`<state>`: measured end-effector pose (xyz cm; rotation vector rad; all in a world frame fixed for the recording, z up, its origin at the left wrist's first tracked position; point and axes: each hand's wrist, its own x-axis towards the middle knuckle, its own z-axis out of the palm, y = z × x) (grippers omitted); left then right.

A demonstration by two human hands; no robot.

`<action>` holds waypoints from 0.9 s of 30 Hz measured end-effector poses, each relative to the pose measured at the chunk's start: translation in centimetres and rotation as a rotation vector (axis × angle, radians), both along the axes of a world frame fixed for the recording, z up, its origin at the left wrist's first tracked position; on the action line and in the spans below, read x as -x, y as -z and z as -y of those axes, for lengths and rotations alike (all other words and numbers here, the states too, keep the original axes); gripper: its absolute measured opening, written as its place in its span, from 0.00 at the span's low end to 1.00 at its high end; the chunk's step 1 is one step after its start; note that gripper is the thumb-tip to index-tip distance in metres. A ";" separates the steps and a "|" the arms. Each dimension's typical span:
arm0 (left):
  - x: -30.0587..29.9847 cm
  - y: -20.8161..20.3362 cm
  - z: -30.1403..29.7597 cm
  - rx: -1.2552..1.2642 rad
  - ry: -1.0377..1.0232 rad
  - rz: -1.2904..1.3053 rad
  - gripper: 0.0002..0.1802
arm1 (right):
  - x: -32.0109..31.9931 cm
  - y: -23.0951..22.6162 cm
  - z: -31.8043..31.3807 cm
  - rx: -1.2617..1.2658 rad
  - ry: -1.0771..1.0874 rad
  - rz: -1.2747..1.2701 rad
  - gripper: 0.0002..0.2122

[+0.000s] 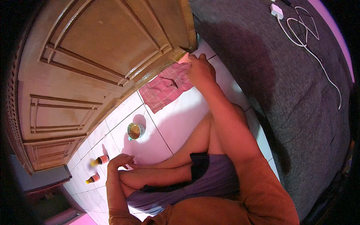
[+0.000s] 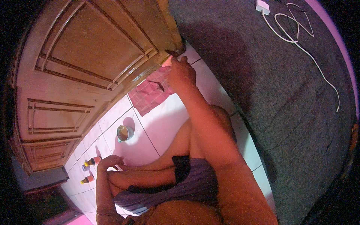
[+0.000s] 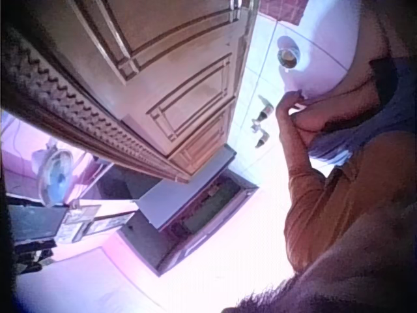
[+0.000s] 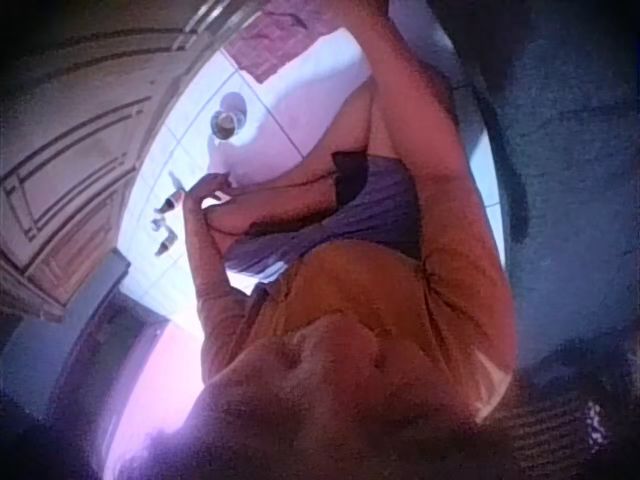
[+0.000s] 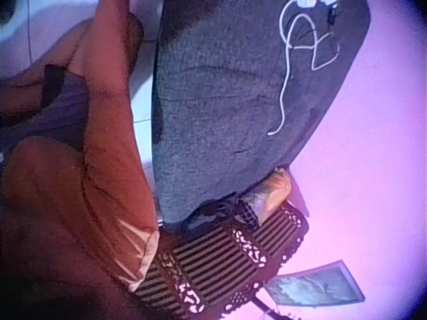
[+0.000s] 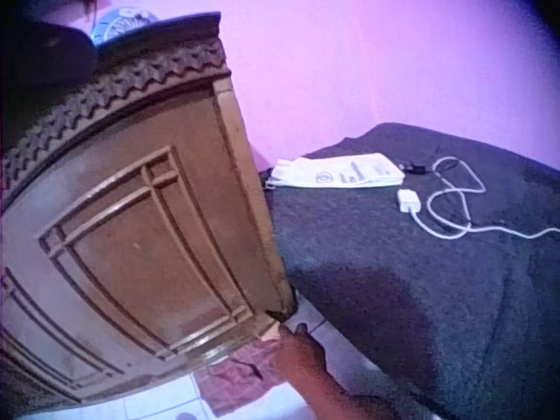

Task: The person paints the lower trim of a wooden cabinet using a brush and then wipes the area with a cloth.

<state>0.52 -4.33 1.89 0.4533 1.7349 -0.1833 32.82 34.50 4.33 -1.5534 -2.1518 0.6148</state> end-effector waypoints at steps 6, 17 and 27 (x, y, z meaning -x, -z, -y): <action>-0.3 0.1 -0.7 0.039 0.028 -0.027 0.30 | 0.7 -0.6 0.4 0.026 -0.007 -0.046 0.17; -0.2 0.0 -0.7 0.041 0.042 -0.026 0.30 | -1.1 0.3 -1.0 0.171 0.044 -0.344 0.11; 0.2 0.7 0.1 0.024 0.055 -0.035 0.31 | 0.4 0.6 0.1 0.199 0.070 -0.274 0.13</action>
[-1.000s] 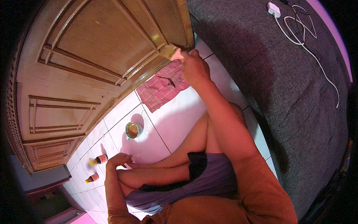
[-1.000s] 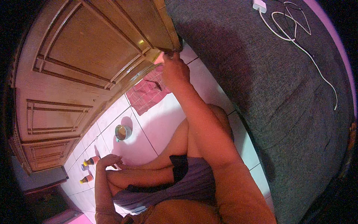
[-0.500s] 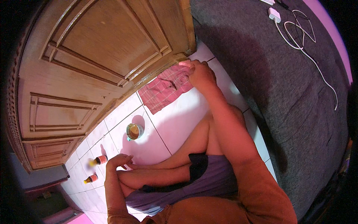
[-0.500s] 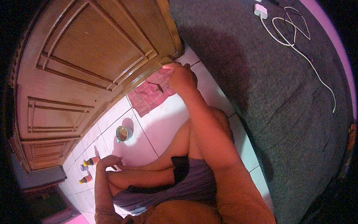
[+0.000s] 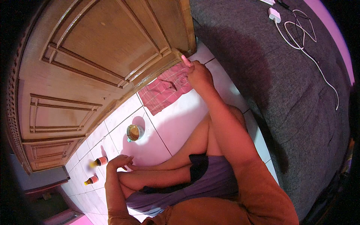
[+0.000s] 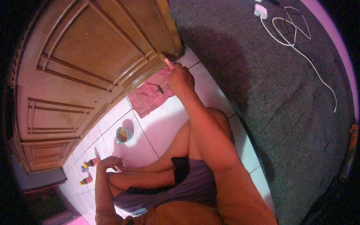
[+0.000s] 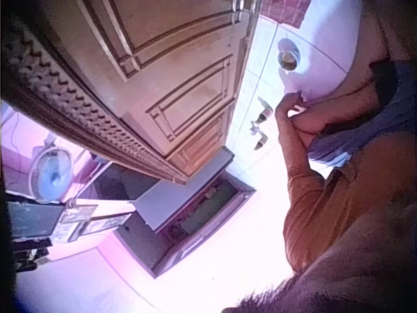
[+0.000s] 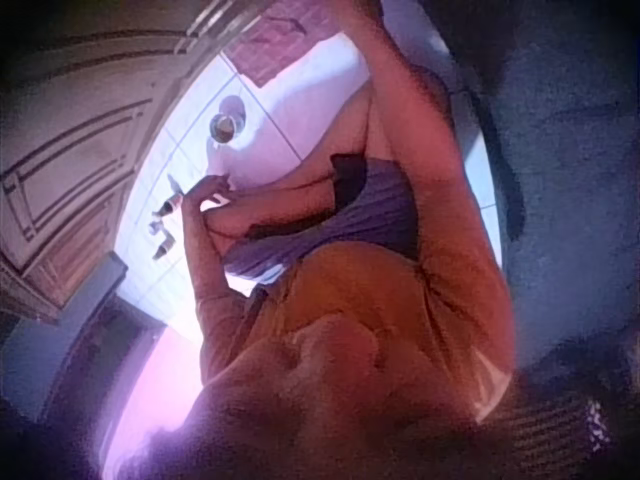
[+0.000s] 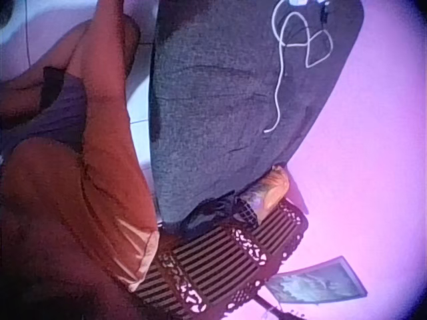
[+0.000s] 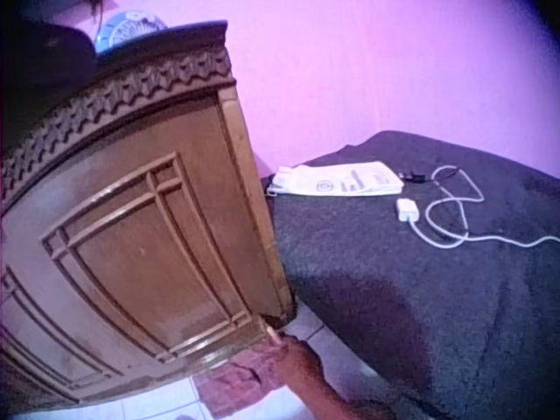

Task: The person paints the lower trim of a wooden cabinet using a brush and then wipes the area with a cloth.

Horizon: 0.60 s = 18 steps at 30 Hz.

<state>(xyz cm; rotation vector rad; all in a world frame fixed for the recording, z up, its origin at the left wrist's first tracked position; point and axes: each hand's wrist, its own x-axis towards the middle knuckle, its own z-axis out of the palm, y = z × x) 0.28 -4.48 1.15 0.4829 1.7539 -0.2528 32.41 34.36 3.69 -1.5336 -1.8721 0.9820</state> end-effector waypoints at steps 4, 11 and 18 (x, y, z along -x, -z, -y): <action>-0.8 -0.9 -0.9 0.014 0.029 -0.023 0.31 | 0.1 -0.3 -0.3 -0.207 0.091 -0.093 0.13; -0.2 -0.6 -0.1 0.003 -0.034 -0.023 0.31 | 0.7 -0.5 0.4 0.081 -0.079 0.051 0.13; -0.6 -0.9 -1.0 -0.018 0.012 -0.007 0.30 | 2.0 1.1 0.9 -0.045 -0.009 -0.129 0.13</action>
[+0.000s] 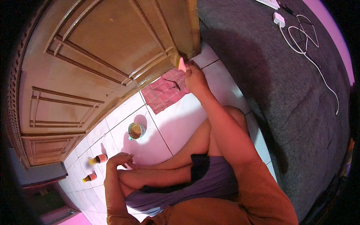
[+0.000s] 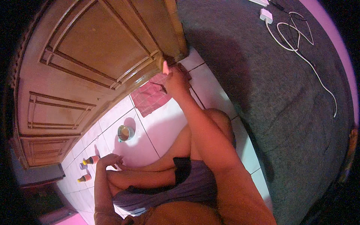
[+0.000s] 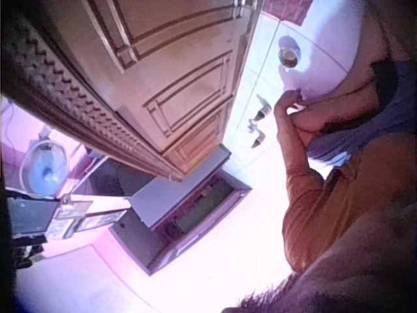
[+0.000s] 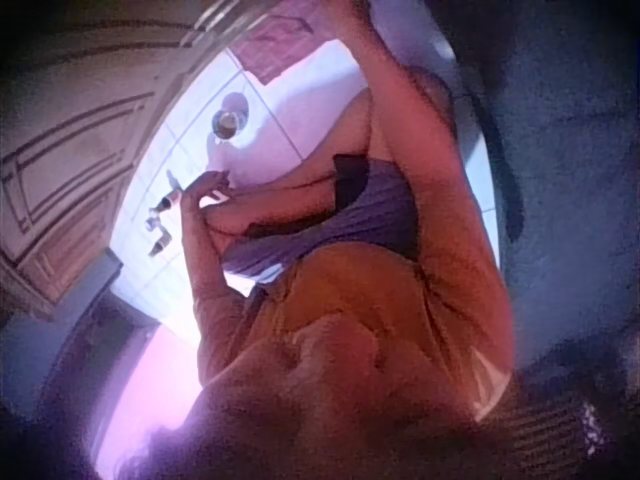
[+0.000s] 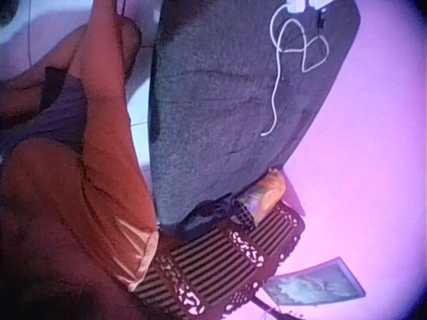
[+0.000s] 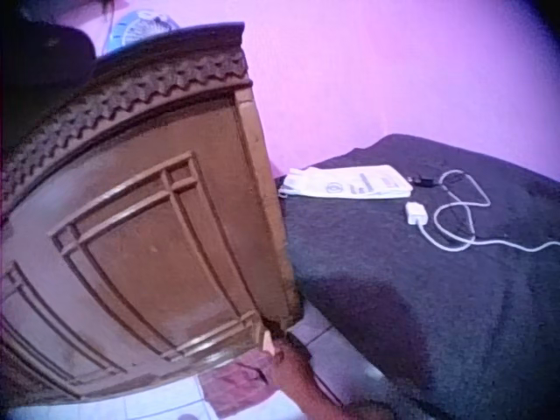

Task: The person paints the lower trim of a wooden cabinet using a brush and then wipes the area with a cloth.

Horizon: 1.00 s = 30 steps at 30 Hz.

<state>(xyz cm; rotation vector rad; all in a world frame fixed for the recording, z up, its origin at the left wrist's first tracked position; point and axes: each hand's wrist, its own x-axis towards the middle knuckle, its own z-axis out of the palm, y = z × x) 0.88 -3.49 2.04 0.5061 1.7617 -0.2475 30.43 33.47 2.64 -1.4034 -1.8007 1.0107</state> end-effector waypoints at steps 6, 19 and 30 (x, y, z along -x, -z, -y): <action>0.3 0.0 0.3 0.017 -0.015 0.000 0.31 | 0.8 0.2 1.6 -0.143 0.009 0.013 0.15; 0.6 0.0 -0.5 -0.001 0.051 0.028 0.34 | 2.3 1.0 0.9 -0.012 0.204 -0.112 0.16; 0.5 -0.3 -0.5 0.017 0.045 0.037 0.36 | 8.5 2.6 7.8 -0.140 -0.246 -0.013 0.11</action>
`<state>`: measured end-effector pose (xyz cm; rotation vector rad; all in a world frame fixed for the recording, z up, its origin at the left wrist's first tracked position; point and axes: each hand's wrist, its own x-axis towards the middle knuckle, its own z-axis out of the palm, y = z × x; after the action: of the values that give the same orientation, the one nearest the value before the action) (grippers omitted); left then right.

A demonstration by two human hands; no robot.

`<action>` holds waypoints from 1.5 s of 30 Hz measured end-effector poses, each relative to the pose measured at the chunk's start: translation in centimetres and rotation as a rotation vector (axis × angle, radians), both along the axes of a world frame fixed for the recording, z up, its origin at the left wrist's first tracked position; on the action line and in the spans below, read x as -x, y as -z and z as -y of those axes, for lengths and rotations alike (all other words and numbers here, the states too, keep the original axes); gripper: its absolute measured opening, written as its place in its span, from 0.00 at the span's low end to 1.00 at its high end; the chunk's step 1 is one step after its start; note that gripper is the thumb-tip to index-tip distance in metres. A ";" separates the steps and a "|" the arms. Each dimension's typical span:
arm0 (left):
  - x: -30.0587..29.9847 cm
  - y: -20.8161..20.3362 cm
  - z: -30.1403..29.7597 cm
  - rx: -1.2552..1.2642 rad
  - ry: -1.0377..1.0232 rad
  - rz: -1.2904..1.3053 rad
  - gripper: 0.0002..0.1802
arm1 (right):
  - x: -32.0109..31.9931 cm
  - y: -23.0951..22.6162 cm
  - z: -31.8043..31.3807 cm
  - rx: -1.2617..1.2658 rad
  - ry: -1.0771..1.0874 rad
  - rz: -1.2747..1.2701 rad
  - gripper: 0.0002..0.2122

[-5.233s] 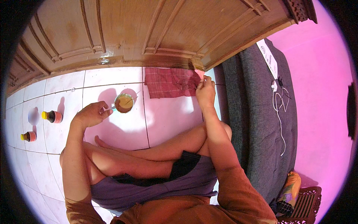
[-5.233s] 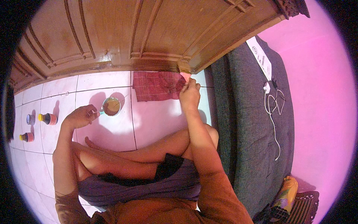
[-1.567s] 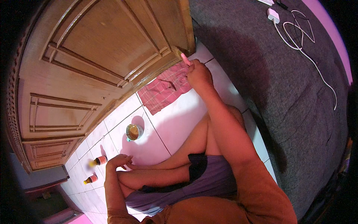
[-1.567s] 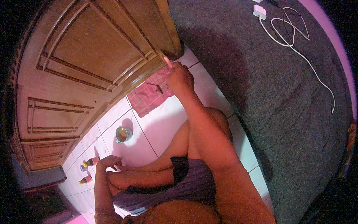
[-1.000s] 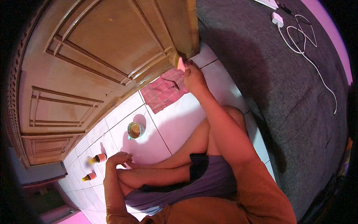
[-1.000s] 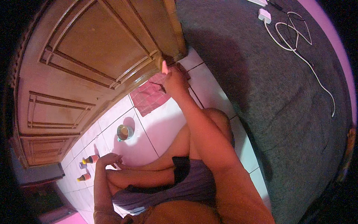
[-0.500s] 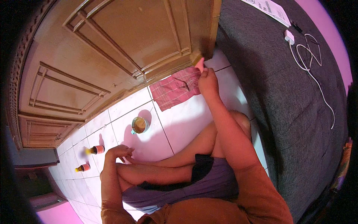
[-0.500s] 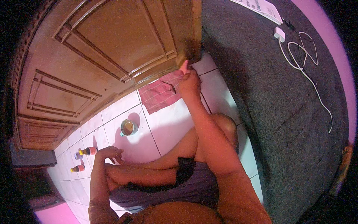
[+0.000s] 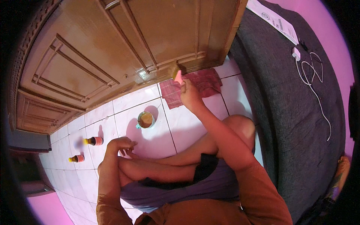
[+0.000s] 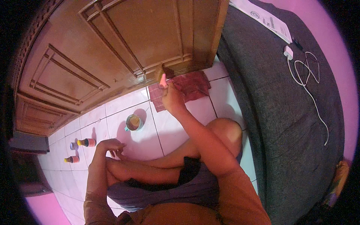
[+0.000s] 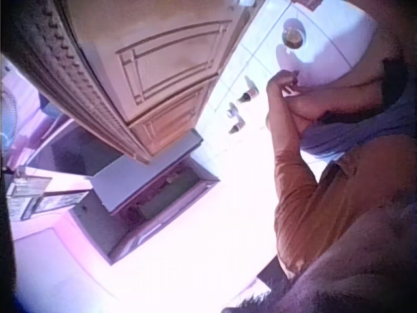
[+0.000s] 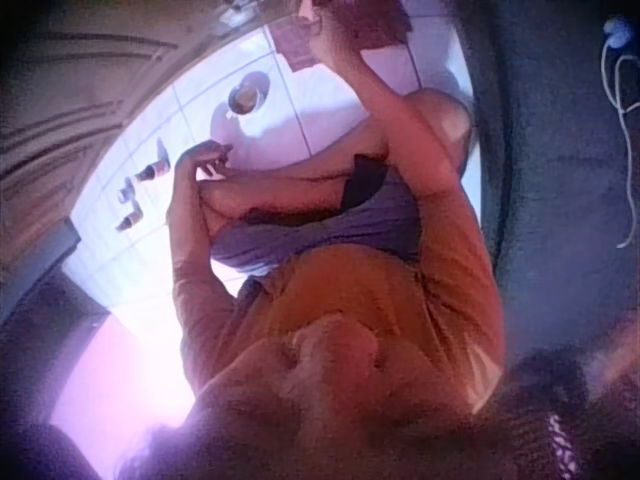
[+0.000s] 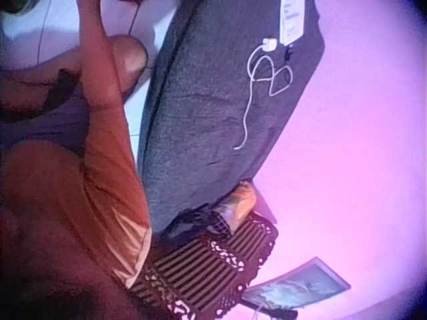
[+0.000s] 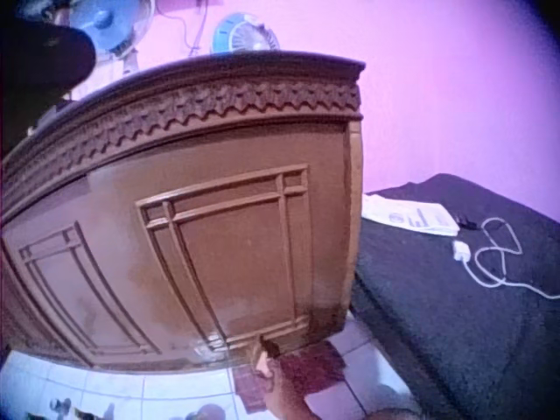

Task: The person paints the lower trim of a wooden cabinet using a brush and then wipes the area with a cloth.

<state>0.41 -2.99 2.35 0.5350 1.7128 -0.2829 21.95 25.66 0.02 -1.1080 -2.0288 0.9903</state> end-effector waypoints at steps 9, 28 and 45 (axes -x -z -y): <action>1.0 1.1 1.3 0.021 -0.012 -0.020 0.33 | 0.0 -0.1 -3.7 0.507 0.411 -0.400 0.15; 0.7 0.0 0.6 0.023 0.038 -0.027 0.33 | 5.9 -0.7 7.8 0.116 -0.220 0.064 0.13; 0.4 -0.9 -0.2 0.023 0.027 0.011 0.34 | 5.5 -2.8 6.4 -0.040 -0.117 0.238 0.13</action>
<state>0.00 -2.84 3.23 0.5419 1.6913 -0.3180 16.48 19.26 2.84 -1.1430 -2.3160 0.9054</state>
